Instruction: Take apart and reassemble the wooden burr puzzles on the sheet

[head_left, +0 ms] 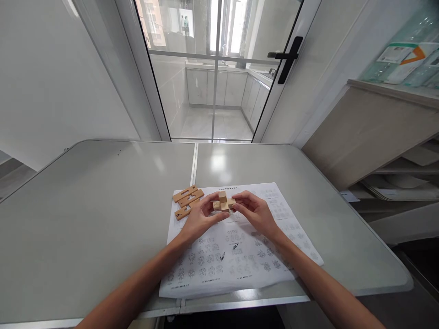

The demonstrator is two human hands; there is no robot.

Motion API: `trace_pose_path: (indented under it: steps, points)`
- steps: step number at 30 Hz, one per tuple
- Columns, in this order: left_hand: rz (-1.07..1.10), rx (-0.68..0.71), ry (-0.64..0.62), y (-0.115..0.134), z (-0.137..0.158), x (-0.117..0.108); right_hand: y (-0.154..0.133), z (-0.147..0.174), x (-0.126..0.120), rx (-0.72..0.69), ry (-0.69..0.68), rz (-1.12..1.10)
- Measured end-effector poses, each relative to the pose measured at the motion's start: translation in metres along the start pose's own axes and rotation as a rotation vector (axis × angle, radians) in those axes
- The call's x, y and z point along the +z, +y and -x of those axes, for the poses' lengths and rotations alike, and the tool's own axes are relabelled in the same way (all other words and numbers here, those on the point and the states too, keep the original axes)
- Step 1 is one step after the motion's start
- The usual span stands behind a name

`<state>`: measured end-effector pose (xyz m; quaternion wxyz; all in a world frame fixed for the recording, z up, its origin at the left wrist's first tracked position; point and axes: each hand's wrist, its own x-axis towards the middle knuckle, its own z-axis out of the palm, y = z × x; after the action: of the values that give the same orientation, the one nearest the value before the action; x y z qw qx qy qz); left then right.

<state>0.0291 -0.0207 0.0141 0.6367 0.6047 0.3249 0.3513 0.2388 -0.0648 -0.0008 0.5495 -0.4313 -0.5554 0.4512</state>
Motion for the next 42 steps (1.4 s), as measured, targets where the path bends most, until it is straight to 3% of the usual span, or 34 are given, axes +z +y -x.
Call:
trace_pose_path:
  steps: [7,16,20,26,30,36,42]
  points:
    - [-0.033,0.008,-0.029,-0.002,-0.001,-0.002,-0.004,0.000,0.002,-0.119,-0.022,0.050]
    - [-0.103,-0.065,-0.029,-0.004,0.000,-0.005,-0.011,-0.002,0.003,-0.064,-0.153,0.069]
    - [-0.134,-0.021,-0.057,-0.007,-0.001,-0.003,-0.007,-0.001,0.004,-0.011,-0.096,0.084]
    - [-0.143,-0.017,0.038,-0.006,-0.002,-0.001,-0.001,-0.002,-0.004,-0.002,0.074,0.043]
    - [-0.012,-0.027,0.079,-0.008,-0.003,0.000,0.002,-0.005,-0.009,0.045,0.200,0.237]
    - [0.017,-0.022,0.051,-0.012,-0.006,0.000,0.017,-0.004,-0.002,-0.182,0.103,0.664]
    - [0.014,-0.049,0.066,-0.006,-0.004,0.001,0.009,-0.001,0.001,-0.267,0.049,0.627]
